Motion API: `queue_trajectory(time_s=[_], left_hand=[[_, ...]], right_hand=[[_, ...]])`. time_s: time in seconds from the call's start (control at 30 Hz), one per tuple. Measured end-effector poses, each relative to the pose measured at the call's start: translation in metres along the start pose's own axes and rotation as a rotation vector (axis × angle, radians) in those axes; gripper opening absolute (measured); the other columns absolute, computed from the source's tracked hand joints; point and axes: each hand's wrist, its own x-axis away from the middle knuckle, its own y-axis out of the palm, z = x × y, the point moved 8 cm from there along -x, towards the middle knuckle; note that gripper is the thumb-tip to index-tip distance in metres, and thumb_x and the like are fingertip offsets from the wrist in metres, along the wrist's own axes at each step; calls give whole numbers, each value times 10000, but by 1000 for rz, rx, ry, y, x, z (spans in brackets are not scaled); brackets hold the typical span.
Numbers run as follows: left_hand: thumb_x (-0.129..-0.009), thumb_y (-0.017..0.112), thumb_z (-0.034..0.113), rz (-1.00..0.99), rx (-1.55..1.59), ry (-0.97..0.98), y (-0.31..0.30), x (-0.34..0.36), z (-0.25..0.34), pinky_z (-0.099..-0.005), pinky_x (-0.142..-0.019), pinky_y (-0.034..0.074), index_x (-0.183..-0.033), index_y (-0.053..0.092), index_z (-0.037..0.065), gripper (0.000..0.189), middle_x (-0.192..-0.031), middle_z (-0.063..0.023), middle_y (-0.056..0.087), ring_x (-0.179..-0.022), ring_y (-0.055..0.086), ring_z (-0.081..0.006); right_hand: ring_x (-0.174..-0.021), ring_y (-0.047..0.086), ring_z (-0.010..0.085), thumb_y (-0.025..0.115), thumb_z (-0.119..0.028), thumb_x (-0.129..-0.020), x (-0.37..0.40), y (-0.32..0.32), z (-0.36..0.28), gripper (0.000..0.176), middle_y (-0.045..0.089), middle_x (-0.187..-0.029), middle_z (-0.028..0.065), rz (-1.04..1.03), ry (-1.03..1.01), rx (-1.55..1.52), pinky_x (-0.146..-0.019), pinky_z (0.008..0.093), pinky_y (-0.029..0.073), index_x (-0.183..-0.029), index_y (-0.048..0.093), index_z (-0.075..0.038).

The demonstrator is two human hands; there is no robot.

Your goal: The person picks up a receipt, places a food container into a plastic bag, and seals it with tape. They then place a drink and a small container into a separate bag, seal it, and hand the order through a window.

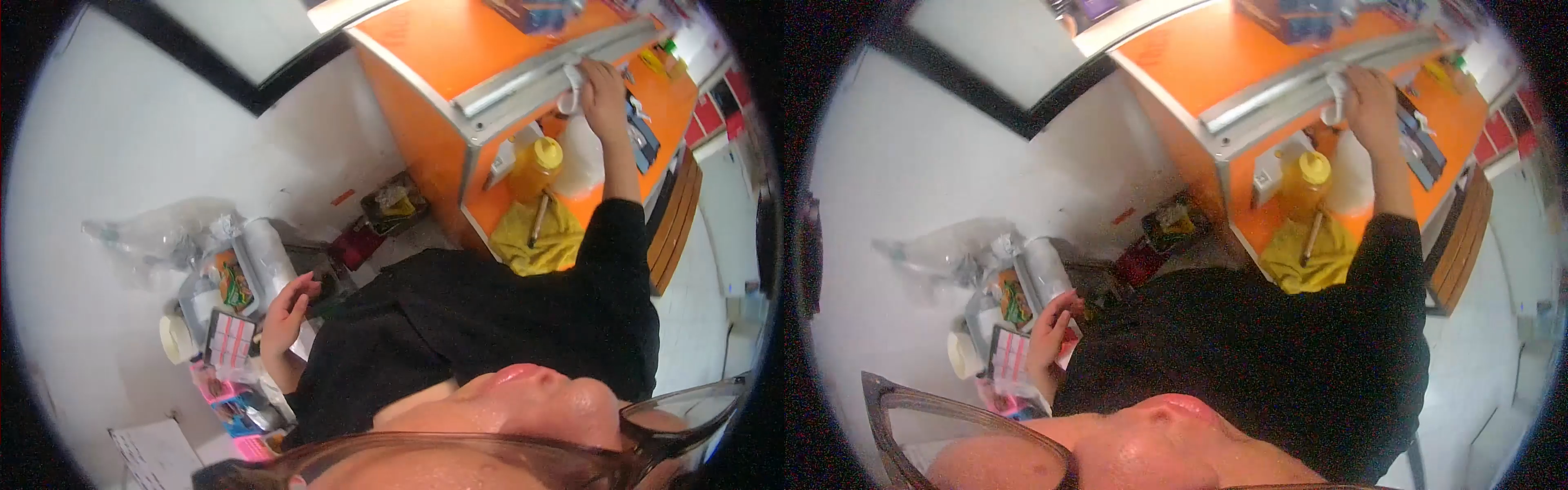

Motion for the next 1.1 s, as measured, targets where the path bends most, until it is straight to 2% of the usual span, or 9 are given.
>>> queue_trajectory(time_s=[0.2, 0.3, 0.33, 0.4, 0.53, 0.77, 0.9, 1.0, 1.1], left_hand=[[-992, 520, 174, 66, -271, 35, -6, 15, -33, -333, -975, 464, -1342, 516, 41, 374, -1227, -105, 627, -1130, 598, -192], [-974, 540, 250, 117, -270, 139, 4, 20, -80, -391, -904, 496, -1254, 581, 57, 342, -1158, -168, 653, -1059, 632, -311], [-965, 542, 287, 109, -245, 162, 8, 22, -96, -411, -894, 498, -1254, 580, 67, 366, -1145, -170, 657, -1052, 634, -326], [-953, 546, 318, 96, -214, 80, 13, 33, -128, -423, -901, 492, -1256, 587, 96, 378, -1153, -159, 658, -1058, 631, -323], [-975, 523, 287, 146, -145, -43, 7, 58, -162, -410, -947, 475, -1282, 556, 61, 383, -1200, -167, 639, -1085, 619, -306], [-927, 541, 231, 429, -160, -196, 4, 121, -204, -452, -900, 483, -1203, 602, 69, 326, -1083, -187, 653, -1004, 624, -363], [-842, 590, 183, 1128, -226, -288, -11, 197, -215, -482, -928, 454, -1076, 651, 79, 263, -1034, -160, 655, -1038, 597, -354], [-824, 642, 228, 1753, -330, -650, 4, 309, -222, -503, -990, 405, -1219, 580, 101, 419, -1225, -152, 570, -1211, 489, -372], [-786, 674, 352, 1916, -559, -1275, 33, 376, -231, -587, -1062, 297, -1366, 458, 59, 684, -1422, -117, 418, -1367, 323, -337]], right_hand=[[-1191, 525, 374, 619, -154, -839, 11, 48, 60, 461, 581, -1278, 197, -260, 119, 136, -1059, 430, 384, -1256, 554, 31], [-1157, 558, 362, 528, -150, -891, 17, 62, 93, 401, 591, -1253, 226, -152, -346, 473, -1015, 431, 420, -1255, 577, 12], [-1064, 611, 388, 496, -145, -867, -6, 54, 79, 411, 641, -1161, 244, -284, -84, 508, -954, 452, 470, -1226, 623, 11], [-996, 625, 330, 495, -155, -911, -14, 61, 89, 350, 657, -1098, 202, -48, -425, 504, -908, 422, 485, -1205, 638, -30], [-958, 607, 284, 497, -176, -932, -22, 57, -47, 330, 644, -1092, 168, -20, -351, 41, -883, 391, 478, -1197, 631, -31], [-892, 577, 204, 499, -211, -970, 22, 120, -380, 302, 622, -1080, 109, -518, -449, -863, -840, 336, 467, -1183, 619, -33], [-855, 560, 158, 501, -231, -992, 79, 154, -597, 291, 609, -1074, 76, -943, -612, -1205, -815, 305, 461, -1175, 613, -34], [-830, 586, 152, 533, -267, -994, 160, 175, -751, 304, 614, -1138, 70, -1423, -634, -1314, -739, 310, 489, -1155, 615, -22], [-695, 534, 110, 514, -381, -998, 233, 232, -843, 391, 604, -990, 55, -1547, -575, -1382, -629, 266, 454, -1171, 605, -43]])
